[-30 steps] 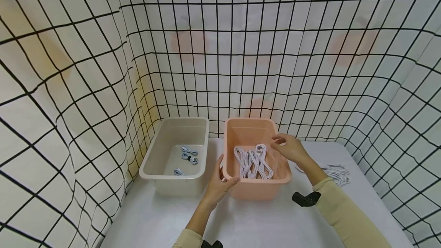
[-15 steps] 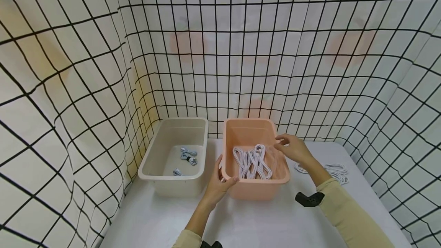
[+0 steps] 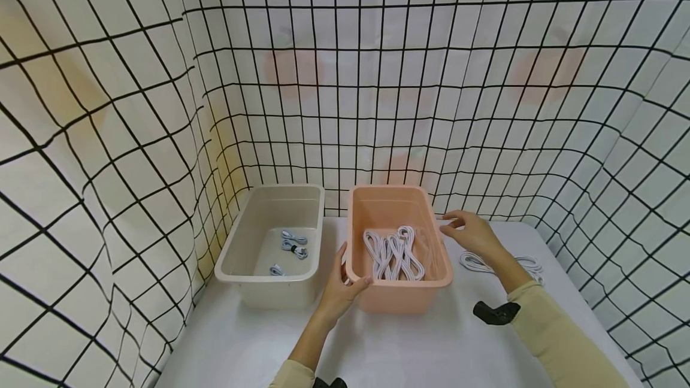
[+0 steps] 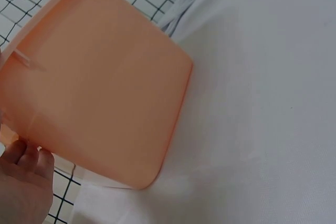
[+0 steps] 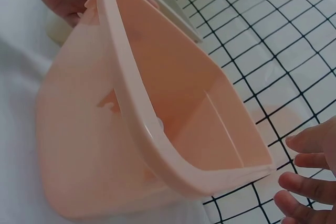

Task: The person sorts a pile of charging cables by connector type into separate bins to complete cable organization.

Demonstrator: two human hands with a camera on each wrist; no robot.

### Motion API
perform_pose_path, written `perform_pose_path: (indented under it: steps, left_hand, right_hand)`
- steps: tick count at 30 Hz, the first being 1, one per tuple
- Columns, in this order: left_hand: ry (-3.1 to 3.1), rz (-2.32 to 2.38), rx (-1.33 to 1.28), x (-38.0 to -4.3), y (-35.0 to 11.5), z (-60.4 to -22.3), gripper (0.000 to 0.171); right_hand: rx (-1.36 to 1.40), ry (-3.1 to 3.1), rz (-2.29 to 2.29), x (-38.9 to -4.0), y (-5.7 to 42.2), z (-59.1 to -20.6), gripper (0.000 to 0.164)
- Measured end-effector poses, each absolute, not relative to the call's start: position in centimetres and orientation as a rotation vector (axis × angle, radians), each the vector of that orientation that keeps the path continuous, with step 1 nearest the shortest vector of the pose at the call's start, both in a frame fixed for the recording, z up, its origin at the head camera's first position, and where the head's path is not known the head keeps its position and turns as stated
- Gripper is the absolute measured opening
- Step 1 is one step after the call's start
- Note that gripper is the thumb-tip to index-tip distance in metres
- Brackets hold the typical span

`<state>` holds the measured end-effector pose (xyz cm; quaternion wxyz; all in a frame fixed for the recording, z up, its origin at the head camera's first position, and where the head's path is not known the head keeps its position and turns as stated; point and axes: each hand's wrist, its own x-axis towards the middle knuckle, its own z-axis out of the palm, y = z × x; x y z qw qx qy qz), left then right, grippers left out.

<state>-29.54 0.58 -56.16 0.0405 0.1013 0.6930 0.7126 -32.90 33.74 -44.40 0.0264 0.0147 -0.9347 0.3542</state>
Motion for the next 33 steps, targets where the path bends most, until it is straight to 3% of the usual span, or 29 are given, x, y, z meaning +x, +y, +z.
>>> perform_pose_path:
  steps: [33]
  left_hand:
    - [2.166, 2.170, 0.329, -29.5, 0.6, -56.1, 0.101]
  right_hand:
    - [-0.082, -2.921, 1.081, -31.8, 38.7, -46.7, 0.060]
